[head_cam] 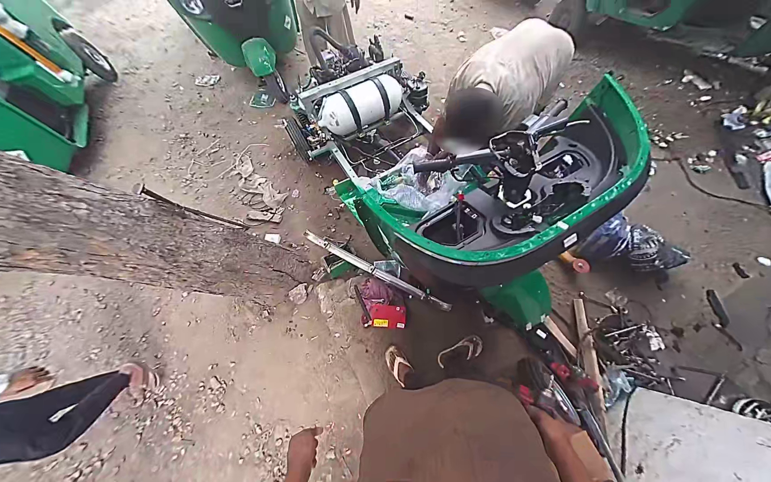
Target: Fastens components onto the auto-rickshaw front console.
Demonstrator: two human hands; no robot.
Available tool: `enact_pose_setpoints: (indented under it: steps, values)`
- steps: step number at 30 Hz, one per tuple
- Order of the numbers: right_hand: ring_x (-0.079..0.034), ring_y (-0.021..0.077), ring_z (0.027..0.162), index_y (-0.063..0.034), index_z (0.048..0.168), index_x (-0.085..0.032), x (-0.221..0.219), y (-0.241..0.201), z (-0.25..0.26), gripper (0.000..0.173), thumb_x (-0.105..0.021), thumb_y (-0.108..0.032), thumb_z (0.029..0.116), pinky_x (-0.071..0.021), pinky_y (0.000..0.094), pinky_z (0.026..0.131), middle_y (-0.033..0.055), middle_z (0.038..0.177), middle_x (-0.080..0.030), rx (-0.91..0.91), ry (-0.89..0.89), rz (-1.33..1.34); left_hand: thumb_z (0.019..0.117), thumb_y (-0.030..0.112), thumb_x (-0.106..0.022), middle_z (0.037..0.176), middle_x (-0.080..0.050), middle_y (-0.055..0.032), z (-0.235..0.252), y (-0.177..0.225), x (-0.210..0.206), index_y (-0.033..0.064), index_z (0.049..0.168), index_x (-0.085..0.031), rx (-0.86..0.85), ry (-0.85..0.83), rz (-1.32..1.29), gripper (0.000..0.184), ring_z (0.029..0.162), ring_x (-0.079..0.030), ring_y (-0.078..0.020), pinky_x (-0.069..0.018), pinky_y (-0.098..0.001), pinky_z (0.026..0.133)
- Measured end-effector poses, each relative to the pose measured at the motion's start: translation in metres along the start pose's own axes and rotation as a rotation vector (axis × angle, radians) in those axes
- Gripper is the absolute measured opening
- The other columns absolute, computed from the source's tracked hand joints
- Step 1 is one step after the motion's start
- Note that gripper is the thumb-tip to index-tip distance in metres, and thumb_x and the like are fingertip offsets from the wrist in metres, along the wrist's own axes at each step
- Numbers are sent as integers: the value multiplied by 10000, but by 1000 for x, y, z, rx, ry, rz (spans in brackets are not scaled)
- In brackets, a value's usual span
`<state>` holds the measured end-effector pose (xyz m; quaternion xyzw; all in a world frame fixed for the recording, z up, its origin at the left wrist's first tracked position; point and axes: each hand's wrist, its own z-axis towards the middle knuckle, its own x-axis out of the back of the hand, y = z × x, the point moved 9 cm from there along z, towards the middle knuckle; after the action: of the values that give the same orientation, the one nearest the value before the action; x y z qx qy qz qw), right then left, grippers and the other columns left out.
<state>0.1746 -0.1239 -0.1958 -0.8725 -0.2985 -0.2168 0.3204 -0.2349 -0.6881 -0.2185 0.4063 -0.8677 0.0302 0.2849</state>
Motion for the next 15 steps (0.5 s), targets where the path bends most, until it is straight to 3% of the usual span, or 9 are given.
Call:
enact_pose_setpoints:
  steps: [2,4,6,10,14,15]
  values:
    - [-619,250,687,-10,1157,-659,-3,7,7,326,-758,-56,850,-525,468,638,163,859,-673,-9,-31,34,1082,194,-466,576,-390,27,-11,-8,-3,30,1090,-663,93,-27,-295,257,408,-305,-78,-282,-236,391]
    - [-634,254,681,-28,1131,-676,-6,5,15,327,-781,-26,822,-530,468,615,158,857,-691,20,-59,22,1081,184,-454,586,-396,34,-20,2,-13,36,1076,-644,130,-69,-438,240,402,-311,-70,-284,-221,378]
    - [-668,285,744,-35,1130,-687,-4,1,20,347,-797,-20,801,-550,507,664,172,909,-710,37,-79,-26,1097,202,-421,581,-397,38,-26,22,-34,49,1090,-639,116,-128,-470,267,390,-325,-68,-299,-213,368]
    - [-679,304,753,-35,1164,-674,-13,-10,33,399,-789,16,785,-564,522,676,188,927,-710,66,-142,-41,1126,235,-359,585,-427,28,-38,82,-75,45,1163,-642,15,-270,-430,343,398,-358,-71,-331,-221,375]
    - [-680,306,705,-51,1189,-674,-23,-26,53,451,-802,-2,759,-559,522,635,180,885,-718,102,-224,-135,1119,222,-380,602,-461,21,-67,152,-88,40,1139,-650,-93,-309,-559,327,418,-398,-77,-365,-219,396]
    - [-693,327,749,-64,1204,-679,-26,-31,61,487,-817,-17,740,-564,550,668,186,918,-725,111,-246,-194,1116,218,-382,603,-468,23,-77,166,-87,41,1122,-653,-115,-302,-615,323,421,-406,-73,-373,-215,400]
